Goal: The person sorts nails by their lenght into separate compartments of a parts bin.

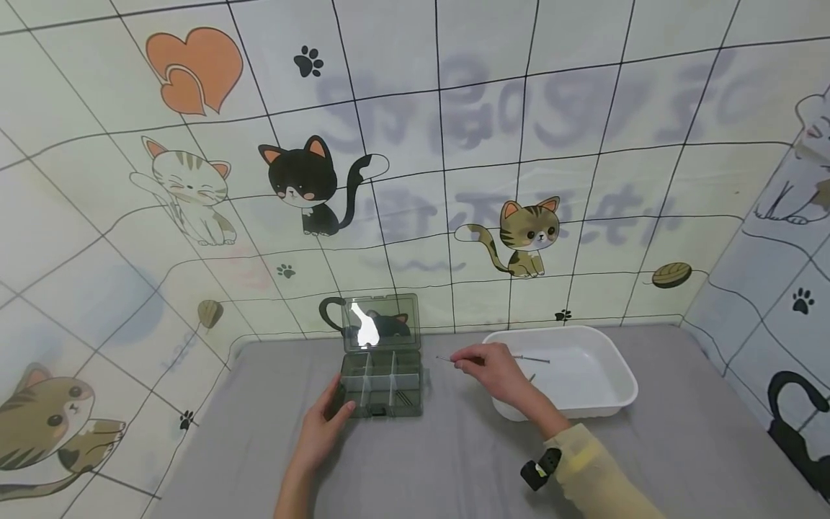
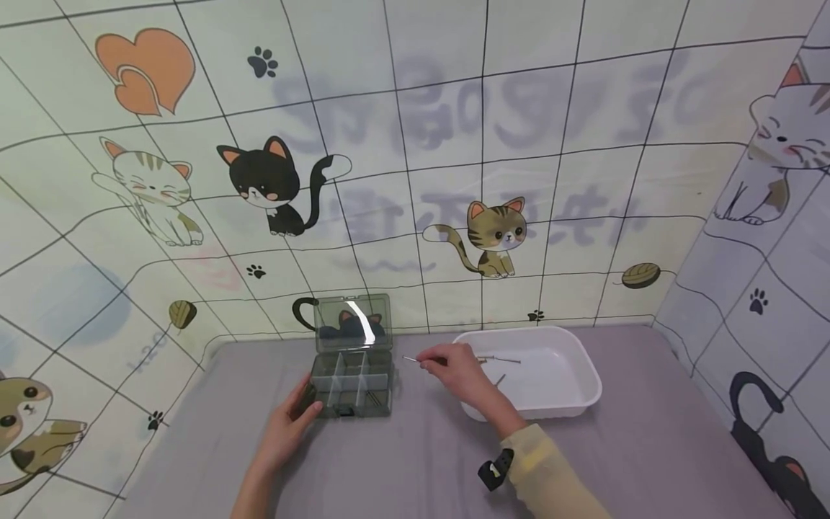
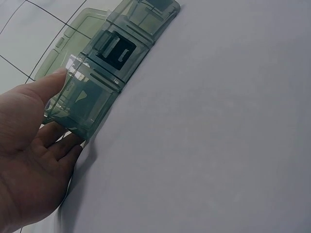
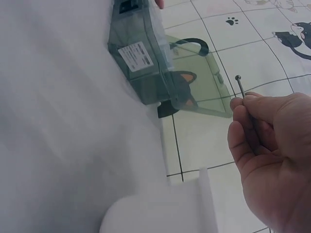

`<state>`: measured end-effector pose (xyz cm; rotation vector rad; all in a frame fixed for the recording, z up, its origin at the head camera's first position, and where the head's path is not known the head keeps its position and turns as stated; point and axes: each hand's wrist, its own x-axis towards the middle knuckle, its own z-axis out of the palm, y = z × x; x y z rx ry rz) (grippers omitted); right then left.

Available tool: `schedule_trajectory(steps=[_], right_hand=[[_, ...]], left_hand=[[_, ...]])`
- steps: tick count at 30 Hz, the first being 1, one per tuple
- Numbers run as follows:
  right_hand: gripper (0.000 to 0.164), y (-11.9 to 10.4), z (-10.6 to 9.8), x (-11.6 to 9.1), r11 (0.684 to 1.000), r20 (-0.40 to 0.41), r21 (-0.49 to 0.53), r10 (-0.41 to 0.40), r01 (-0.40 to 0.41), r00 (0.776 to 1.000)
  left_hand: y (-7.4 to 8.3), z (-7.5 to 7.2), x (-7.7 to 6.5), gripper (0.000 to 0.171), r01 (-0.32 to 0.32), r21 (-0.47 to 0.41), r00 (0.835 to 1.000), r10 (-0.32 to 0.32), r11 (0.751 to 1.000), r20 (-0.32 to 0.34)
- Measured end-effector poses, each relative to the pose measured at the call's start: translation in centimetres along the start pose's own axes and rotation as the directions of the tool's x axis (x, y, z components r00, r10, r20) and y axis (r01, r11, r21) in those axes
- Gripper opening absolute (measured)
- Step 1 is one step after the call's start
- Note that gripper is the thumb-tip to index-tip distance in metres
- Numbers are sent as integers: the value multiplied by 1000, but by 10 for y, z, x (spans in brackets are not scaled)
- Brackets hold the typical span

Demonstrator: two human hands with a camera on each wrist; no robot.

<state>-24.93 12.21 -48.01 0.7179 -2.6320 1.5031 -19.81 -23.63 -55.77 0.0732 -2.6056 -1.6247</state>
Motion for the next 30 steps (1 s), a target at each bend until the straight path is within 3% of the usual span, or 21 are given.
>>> schedule_trajectory(steps=[30], right_hand=[[15,-7,39,20,1000,29,30,4,-4,1000]], left_hand=[[0,2,0,69,15,-1,1000,-15,1000,-9]])
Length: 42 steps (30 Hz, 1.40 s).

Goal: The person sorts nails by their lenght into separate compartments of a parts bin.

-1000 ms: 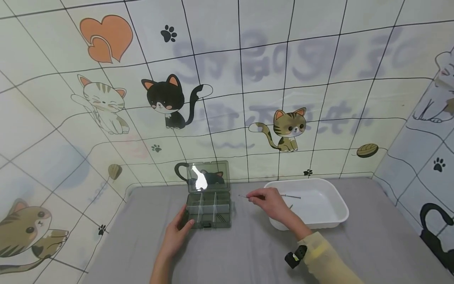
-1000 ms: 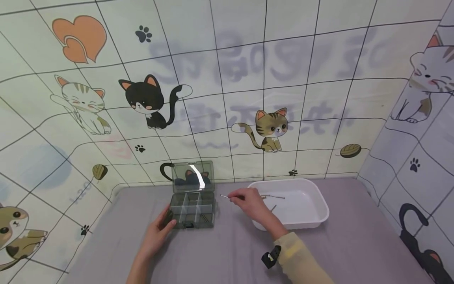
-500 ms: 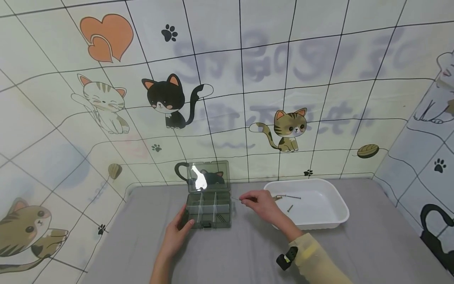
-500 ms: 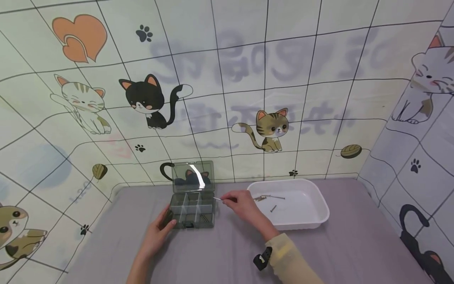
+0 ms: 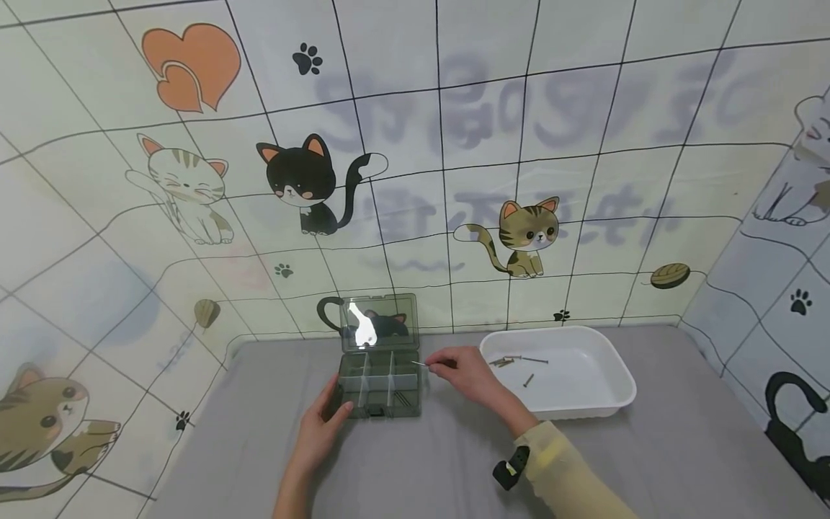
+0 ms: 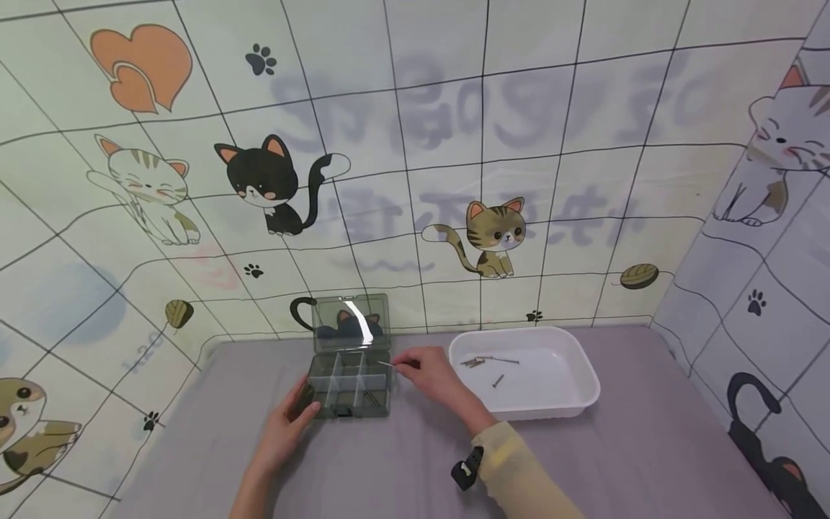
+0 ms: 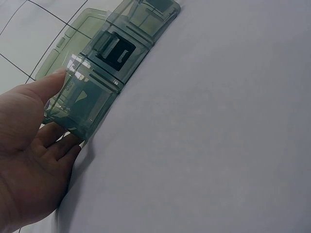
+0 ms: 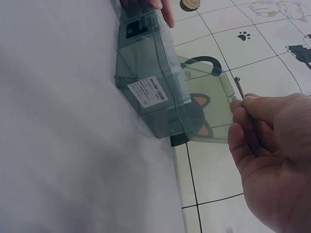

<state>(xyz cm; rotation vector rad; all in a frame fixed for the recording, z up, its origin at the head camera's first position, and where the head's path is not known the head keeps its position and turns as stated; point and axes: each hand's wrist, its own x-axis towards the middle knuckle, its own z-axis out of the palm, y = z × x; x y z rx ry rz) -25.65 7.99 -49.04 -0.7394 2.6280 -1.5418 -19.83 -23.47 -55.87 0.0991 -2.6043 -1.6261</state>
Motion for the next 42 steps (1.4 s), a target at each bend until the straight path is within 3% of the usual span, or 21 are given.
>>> schedule_trajectory(steps=[7,23,42], right_hand=[[16,3,10,5,1000,3,5,1,-1,1000],[15,4,34,11,992,25,-129,-10,13,1000],[14,1,49,14,976,58,-195,-91,101,994]], left_hand=[[1,-1,0,69,0,11,1000,0,1000,-5],[3,-1,-2,70,2,1,1000,-2,1000,7],[2,0,0,70,20,4,1000,-20,1000,14]])
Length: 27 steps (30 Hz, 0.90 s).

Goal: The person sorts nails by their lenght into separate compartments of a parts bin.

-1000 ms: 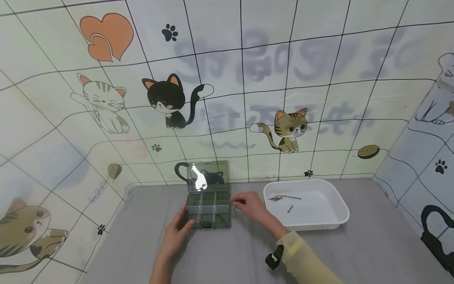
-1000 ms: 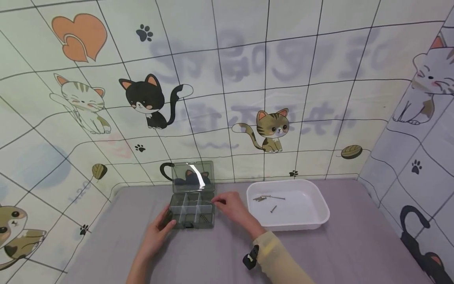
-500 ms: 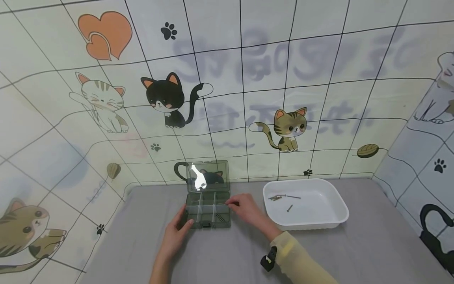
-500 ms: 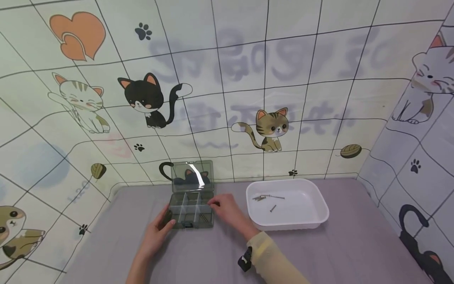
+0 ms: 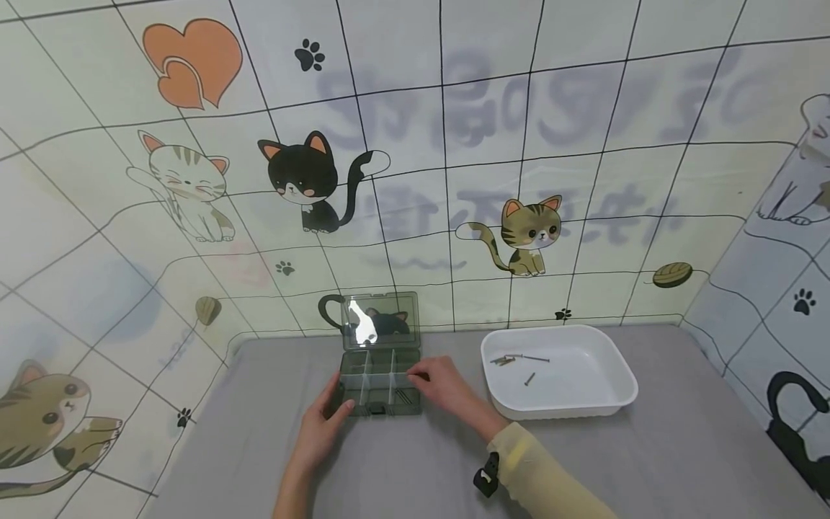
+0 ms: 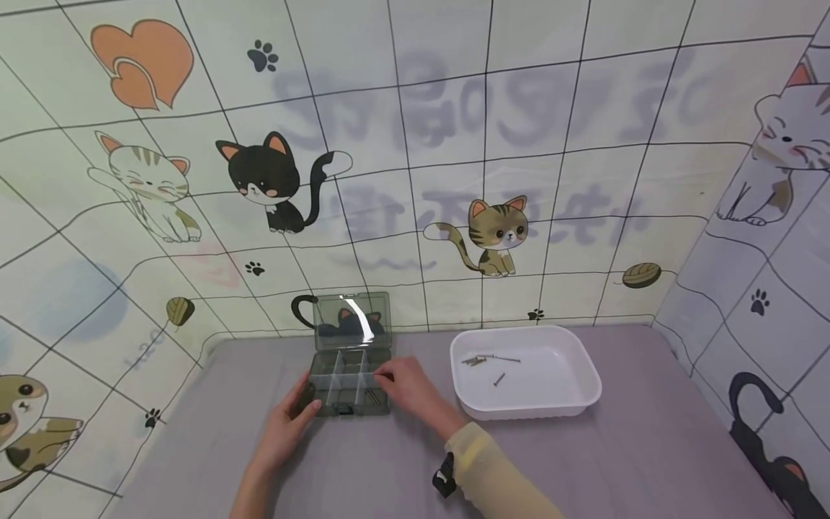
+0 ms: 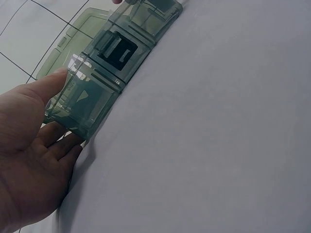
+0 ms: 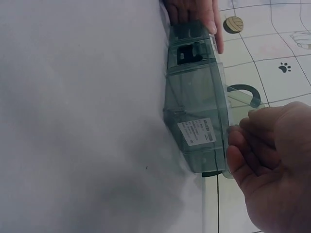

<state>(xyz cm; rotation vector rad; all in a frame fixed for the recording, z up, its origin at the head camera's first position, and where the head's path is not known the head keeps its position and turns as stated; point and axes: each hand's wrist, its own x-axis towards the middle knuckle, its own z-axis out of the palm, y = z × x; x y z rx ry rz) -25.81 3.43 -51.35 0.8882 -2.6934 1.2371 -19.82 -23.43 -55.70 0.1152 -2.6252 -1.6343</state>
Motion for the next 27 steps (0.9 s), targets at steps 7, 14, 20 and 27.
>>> schedule_trajectory(steps=[7,14,20,27], right_hand=[[17,1,-7,-4,998,-20,32,57,-56,998],[17,2,-19,-10,991,-38,107,89,-84,995],[17,8,-36,-19,982,-24,151,118,-113,993],[16,19,-55,-31,977,-31,168,135,-128,990]], left_hand=[[0,-1,0,69,-16,-13,1000,16,1000,-3],[0,-1,0,70,-11,-9,1000,11,1000,2],[0,-2,1,69,-17,-18,1000,17,1000,6],[-2,-1,0,70,-16,-5,1000,16,1000,7]])
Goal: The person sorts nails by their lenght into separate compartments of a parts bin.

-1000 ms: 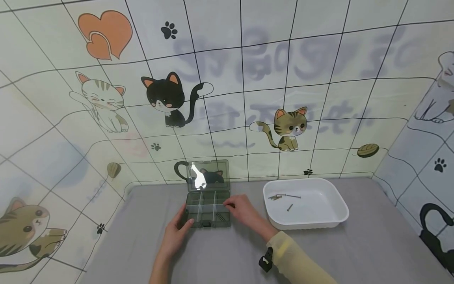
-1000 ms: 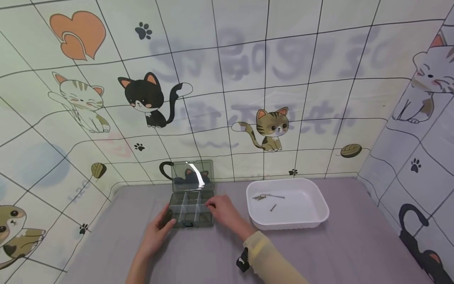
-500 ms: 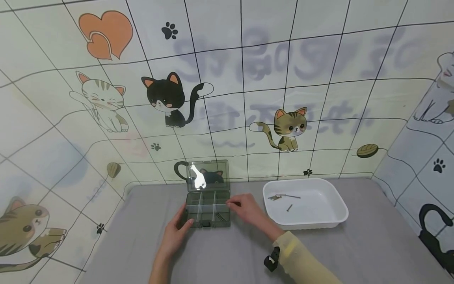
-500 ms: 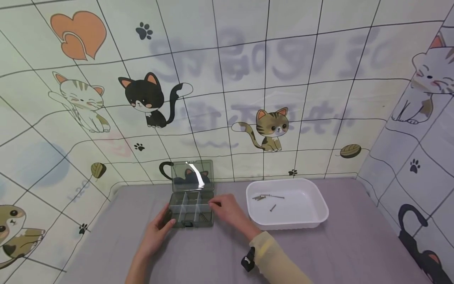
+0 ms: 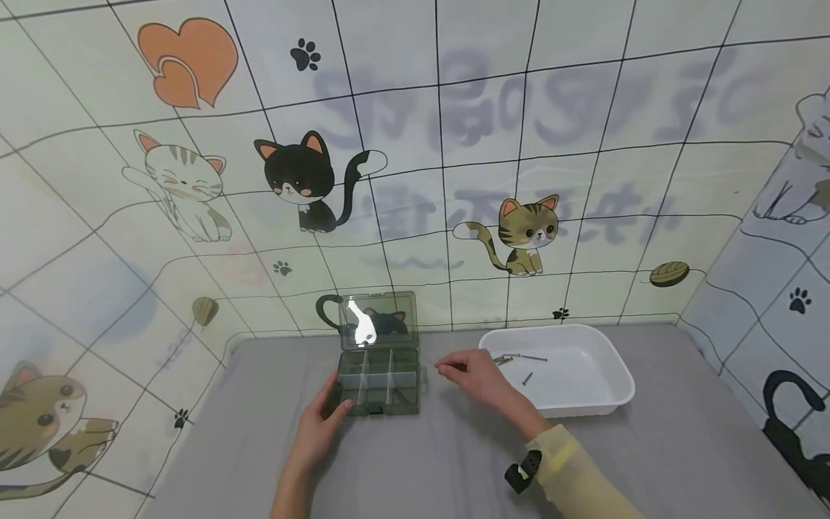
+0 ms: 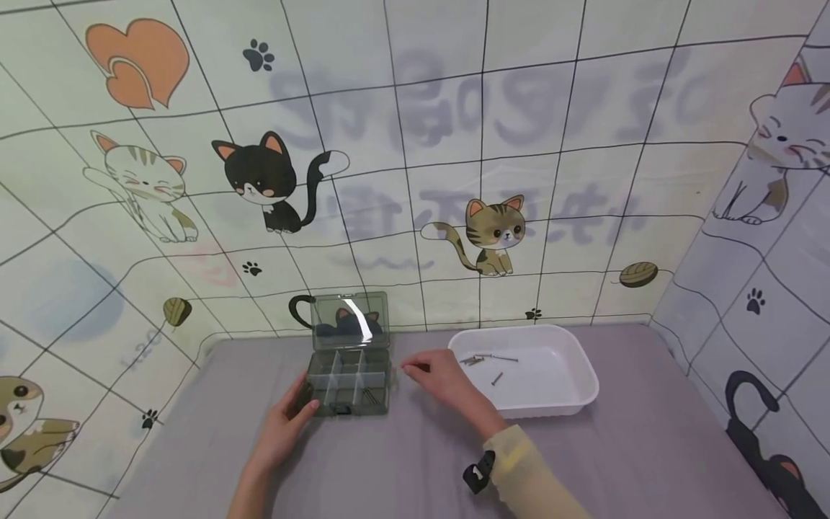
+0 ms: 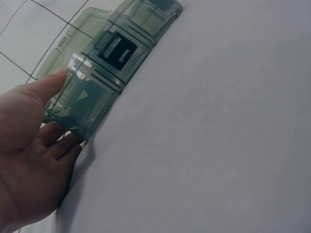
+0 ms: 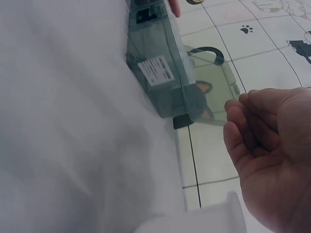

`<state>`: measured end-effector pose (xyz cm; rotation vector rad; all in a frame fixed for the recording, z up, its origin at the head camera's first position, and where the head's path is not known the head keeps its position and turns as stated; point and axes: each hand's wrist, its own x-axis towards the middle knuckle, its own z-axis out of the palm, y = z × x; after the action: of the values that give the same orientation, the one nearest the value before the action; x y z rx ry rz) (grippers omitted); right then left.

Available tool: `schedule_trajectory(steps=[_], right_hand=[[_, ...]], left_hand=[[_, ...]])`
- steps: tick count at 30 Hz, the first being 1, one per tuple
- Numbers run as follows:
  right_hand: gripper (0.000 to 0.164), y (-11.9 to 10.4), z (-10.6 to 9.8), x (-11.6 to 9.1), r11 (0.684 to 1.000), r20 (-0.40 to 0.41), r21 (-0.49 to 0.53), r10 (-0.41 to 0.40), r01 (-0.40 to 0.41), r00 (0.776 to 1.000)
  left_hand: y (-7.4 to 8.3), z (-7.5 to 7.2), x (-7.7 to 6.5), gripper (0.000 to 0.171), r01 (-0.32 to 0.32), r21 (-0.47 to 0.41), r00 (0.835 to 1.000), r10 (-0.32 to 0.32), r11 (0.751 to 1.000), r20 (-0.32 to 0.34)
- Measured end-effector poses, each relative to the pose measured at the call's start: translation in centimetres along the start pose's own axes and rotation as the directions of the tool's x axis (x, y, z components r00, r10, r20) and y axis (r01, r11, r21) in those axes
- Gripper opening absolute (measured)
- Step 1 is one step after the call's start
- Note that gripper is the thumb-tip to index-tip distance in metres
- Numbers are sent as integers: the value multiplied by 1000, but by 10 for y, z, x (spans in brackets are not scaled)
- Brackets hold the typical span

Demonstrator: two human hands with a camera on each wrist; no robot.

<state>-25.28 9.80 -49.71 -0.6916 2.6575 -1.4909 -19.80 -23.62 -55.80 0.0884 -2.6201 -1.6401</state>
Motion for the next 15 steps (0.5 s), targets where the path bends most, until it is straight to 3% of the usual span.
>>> schedule_trajectory(steps=[10,15], right_hand=[[22,13,-33,-13,999,-38,-27,-29,28,999],[22,21,-47,-19,999,-61,-43,-2,0,998]], left_hand=[[2,0,-1,69,3,1,1000,-3,1000,-3],[2,0,-1,70,9,8,1000,-9,1000,0]])
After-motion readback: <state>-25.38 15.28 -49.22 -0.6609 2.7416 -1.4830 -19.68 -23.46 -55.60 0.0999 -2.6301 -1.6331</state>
